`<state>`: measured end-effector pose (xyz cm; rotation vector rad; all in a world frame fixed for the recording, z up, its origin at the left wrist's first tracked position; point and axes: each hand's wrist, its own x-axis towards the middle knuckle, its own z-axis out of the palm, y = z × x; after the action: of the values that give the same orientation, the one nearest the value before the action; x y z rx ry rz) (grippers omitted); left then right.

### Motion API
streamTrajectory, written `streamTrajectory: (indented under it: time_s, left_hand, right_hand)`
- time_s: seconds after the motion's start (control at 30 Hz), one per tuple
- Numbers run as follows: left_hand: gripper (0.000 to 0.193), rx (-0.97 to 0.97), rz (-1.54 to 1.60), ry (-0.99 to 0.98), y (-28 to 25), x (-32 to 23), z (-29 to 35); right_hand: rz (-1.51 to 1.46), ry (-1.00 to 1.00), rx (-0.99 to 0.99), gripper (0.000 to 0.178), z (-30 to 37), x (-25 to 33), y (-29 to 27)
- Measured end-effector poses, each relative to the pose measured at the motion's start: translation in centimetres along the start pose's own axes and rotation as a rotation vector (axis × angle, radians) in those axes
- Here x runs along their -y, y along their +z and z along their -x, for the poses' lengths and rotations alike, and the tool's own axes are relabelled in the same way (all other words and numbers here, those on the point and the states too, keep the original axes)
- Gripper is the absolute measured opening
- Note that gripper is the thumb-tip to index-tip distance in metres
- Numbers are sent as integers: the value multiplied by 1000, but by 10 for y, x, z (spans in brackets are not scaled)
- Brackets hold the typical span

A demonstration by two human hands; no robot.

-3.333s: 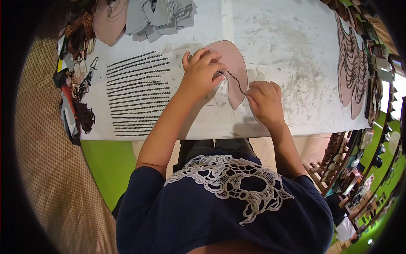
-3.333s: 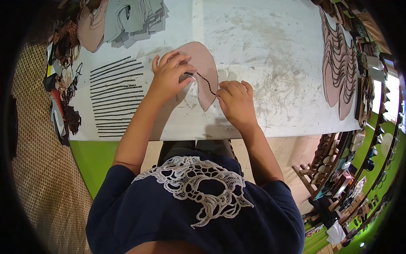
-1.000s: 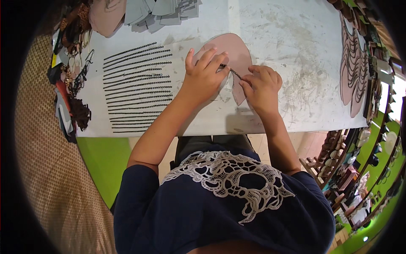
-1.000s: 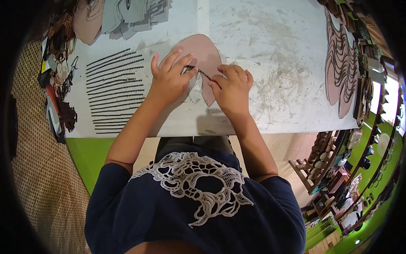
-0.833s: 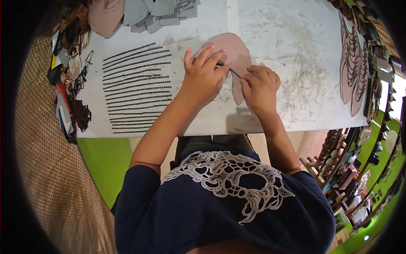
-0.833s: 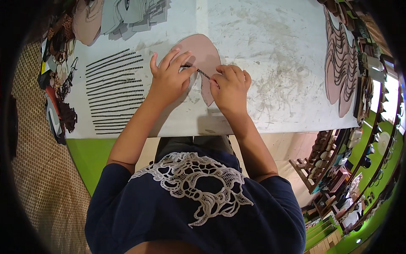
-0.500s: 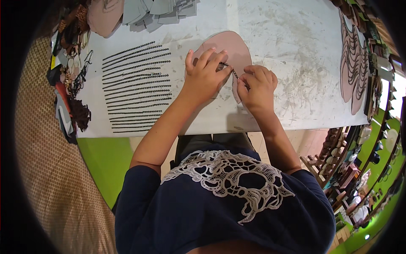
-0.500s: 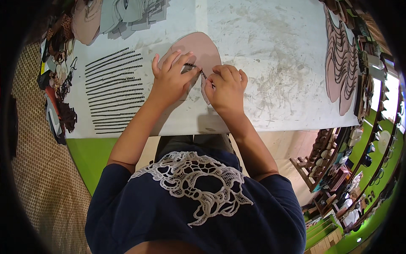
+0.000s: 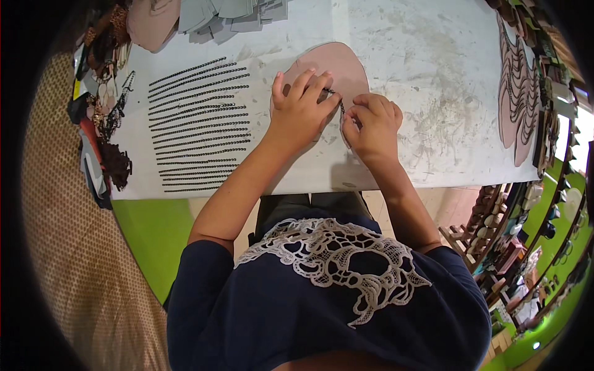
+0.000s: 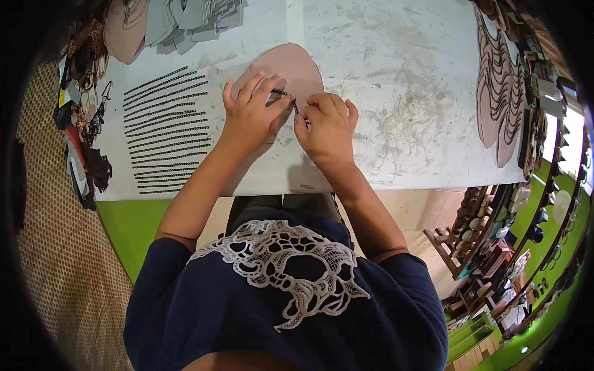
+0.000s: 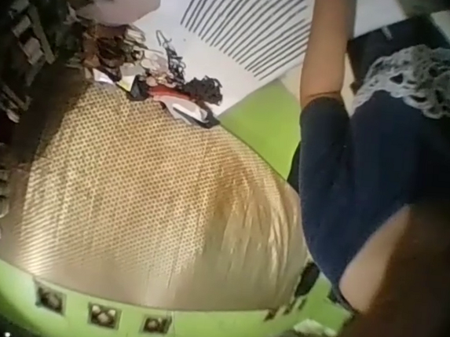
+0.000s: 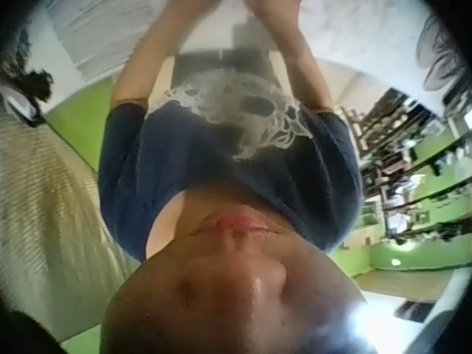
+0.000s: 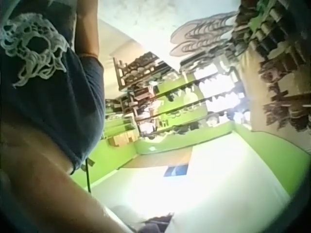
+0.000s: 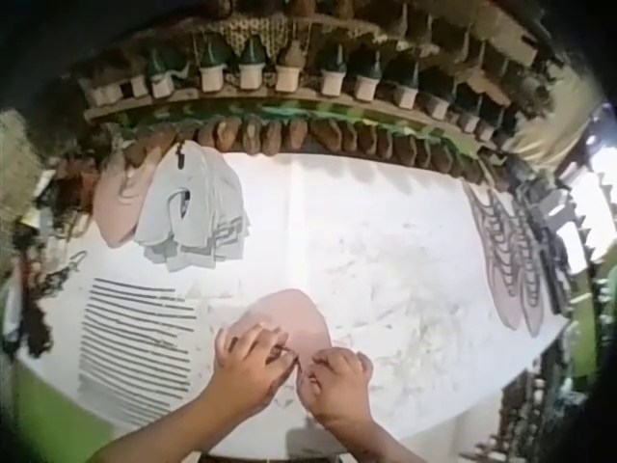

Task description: Manually placing and aligning shoe upper components on a workspace for assembly.

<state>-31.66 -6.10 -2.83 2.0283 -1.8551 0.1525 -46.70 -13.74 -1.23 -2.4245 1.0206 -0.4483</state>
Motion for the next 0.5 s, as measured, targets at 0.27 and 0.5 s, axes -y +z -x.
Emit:
streamTrajectory:
  time_s: [0.27, 0.5]
  left_hand:
    - [20, 64, 23, -5, -2, -2, 0]
    - [18, 75, 23, 26, -3, 0, 1]
  right_hand:
    - [16, 36, -8, 5, 2, -2, 1]
    - [15, 31, -12, 4, 2, 0, 2]
